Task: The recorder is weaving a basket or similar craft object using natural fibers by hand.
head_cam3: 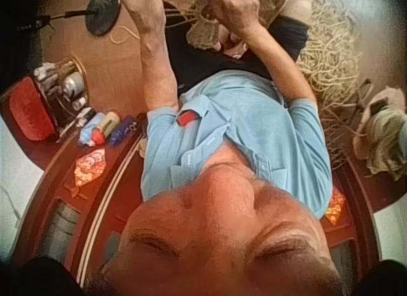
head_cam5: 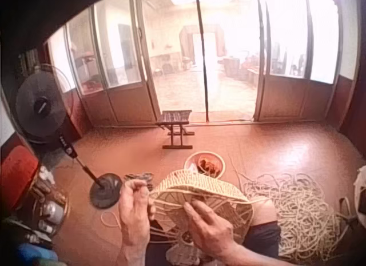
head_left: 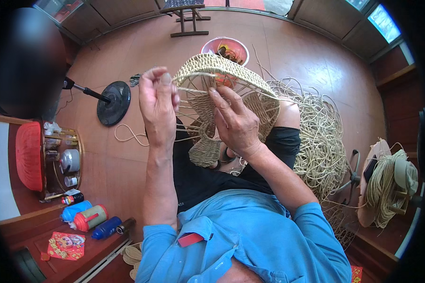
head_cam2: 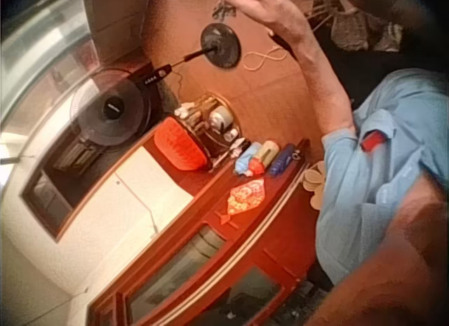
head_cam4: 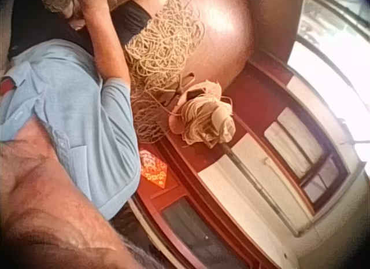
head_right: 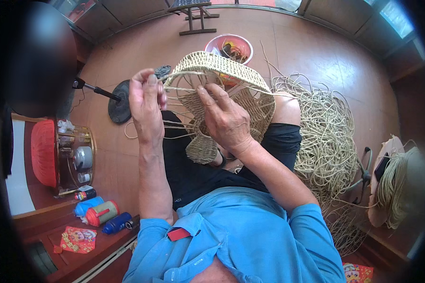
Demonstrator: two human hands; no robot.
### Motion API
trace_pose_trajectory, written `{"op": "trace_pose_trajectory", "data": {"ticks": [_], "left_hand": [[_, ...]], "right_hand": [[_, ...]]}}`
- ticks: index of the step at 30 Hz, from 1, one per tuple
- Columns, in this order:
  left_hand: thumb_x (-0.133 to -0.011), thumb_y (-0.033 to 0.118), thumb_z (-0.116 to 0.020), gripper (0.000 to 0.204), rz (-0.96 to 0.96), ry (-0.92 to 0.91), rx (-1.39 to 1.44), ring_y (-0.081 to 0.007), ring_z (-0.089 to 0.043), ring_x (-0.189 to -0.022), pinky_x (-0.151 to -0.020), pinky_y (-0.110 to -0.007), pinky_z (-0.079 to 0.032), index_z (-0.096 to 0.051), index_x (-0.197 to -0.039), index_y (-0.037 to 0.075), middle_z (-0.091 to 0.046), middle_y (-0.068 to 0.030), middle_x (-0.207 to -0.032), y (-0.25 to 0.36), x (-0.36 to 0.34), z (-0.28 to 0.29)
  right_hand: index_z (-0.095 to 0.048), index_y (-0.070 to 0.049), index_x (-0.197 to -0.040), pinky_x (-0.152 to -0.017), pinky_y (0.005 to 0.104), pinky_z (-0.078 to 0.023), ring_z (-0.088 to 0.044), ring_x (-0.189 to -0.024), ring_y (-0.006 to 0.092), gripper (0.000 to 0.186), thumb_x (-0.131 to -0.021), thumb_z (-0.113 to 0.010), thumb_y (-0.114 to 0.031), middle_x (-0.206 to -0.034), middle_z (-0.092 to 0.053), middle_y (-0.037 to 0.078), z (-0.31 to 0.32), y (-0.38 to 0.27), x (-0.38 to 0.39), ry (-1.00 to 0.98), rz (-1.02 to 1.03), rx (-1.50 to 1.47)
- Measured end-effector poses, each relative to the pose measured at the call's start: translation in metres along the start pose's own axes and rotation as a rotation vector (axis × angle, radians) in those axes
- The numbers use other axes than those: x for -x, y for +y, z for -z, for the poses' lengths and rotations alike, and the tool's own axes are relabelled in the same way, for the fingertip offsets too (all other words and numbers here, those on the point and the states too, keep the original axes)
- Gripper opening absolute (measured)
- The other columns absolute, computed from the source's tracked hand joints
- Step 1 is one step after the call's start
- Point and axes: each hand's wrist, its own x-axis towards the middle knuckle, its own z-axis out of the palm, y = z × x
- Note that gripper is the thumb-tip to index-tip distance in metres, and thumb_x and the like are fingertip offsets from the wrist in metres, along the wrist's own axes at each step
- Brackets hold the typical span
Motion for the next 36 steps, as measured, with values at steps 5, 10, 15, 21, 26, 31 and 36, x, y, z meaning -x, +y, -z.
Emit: {"op": "trace_pose_trajectory", "data": {"ticks": [5,10,15,21,26,31,36], "left_hand": [[-0.116,0.027,-0.063,0.028,-0.102,-0.114,-0.032,-0.0069,-0.064,-0.080,-0.071,-0.022,-0.055,-0.059,-0.132,0.005,-0.064,0.0000,-0.094,0.014,-0.023,-0.025],[-0.116,0.026,-0.063,0.031,-0.124,-0.305,-0.147,-0.0085,-0.066,-0.085,-0.076,-0.024,-0.057,-0.061,-0.135,0.002,-0.068,-0.0019,-0.098,0.013,-0.037,-0.042],[-0.117,0.026,-0.058,0.037,-0.188,-0.159,-0.171,-0.0091,-0.070,-0.085,-0.072,-0.028,-0.060,-0.056,-0.145,0.002,-0.068,-0.0030,-0.097,0.016,-0.013,-0.040],[-0.115,0.016,-0.053,0.054,-0.381,0.021,-0.963,-0.0354,-0.080,-0.097,-0.080,-0.043,-0.064,-0.038,-0.166,0.006,-0.076,-0.0223,-0.120,-0.014,0.036,-0.036],[-0.110,0.009,-0.055,0.074,-0.318,0.011,-0.913,-0.0437,-0.076,-0.114,-0.087,-0.051,-0.061,-0.020,-0.175,0.010,-0.074,-0.0261,-0.132,-0.034,0.036,-0.047],[-0.107,-0.001,-0.058,0.071,-0.328,0.073,-0.781,-0.0370,-0.077,-0.101,-0.084,-0.048,-0.062,-0.032,-0.172,0.010,-0.074,-0.0203,-0.115,-0.039,0.039,-0.046],[-0.105,-0.003,-0.063,0.060,-0.290,0.100,-0.771,-0.0279,-0.076,-0.095,-0.081,-0.041,-0.062,-0.047,-0.162,0.006,-0.072,-0.0163,-0.111,-0.038,0.046,-0.041]], "right_hand": [[-0.058,-0.006,-0.157,-0.081,0.0379,-0.063,-0.076,-0.103,0.0302,0.067,-0.093,-0.075,-0.014,-0.149,-0.053,0.018,-0.003,-0.012,0.005,-0.137,-0.006,0.157],[-0.051,-0.007,-0.161,-0.086,0.0409,-0.064,-0.072,-0.117,0.0334,0.072,-0.093,-0.077,-0.015,-0.148,-0.053,0.018,0.000,-0.023,-0.004,-0.233,-0.096,0.148],[-0.054,-0.010,-0.156,-0.092,0.0459,-0.064,-0.070,-0.122,0.0385,0.066,-0.094,-0.077,-0.016,-0.145,-0.055,0.017,0.001,-0.016,-0.011,-0.205,-0.159,0.054],[-0.060,-0.011,-0.145,-0.087,0.0485,-0.063,-0.072,-0.114,0.0401,0.052,-0.095,-0.074,-0.014,-0.138,-0.056,0.018,-0.001,-0.020,-0.018,-0.183,-0.179,-0.005],[-0.061,-0.011,-0.142,-0.085,0.0507,-0.062,-0.073,-0.109,0.0409,0.047,-0.097,-0.073,-0.017,-0.135,-0.059,0.016,-0.001,-0.020,-0.015,-0.141,-0.190,-0.025],[-0.064,-0.012,-0.138,-0.080,0.0495,-0.063,-0.075,-0.103,0.0395,0.043,-0.097,-0.073,-0.016,-0.133,-0.061,0.015,-0.003,-0.019,-0.011,-0.125,-0.198,-0.030],[-0.064,-0.012,-0.136,-0.078,0.0473,-0.063,-0.075,-0.101,0.0388,0.041,-0.096,-0.074,-0.014,-0.128,-0.063,0.014,-0.006,-0.017,-0.012,-0.080,-0.161,-0.005]]}}
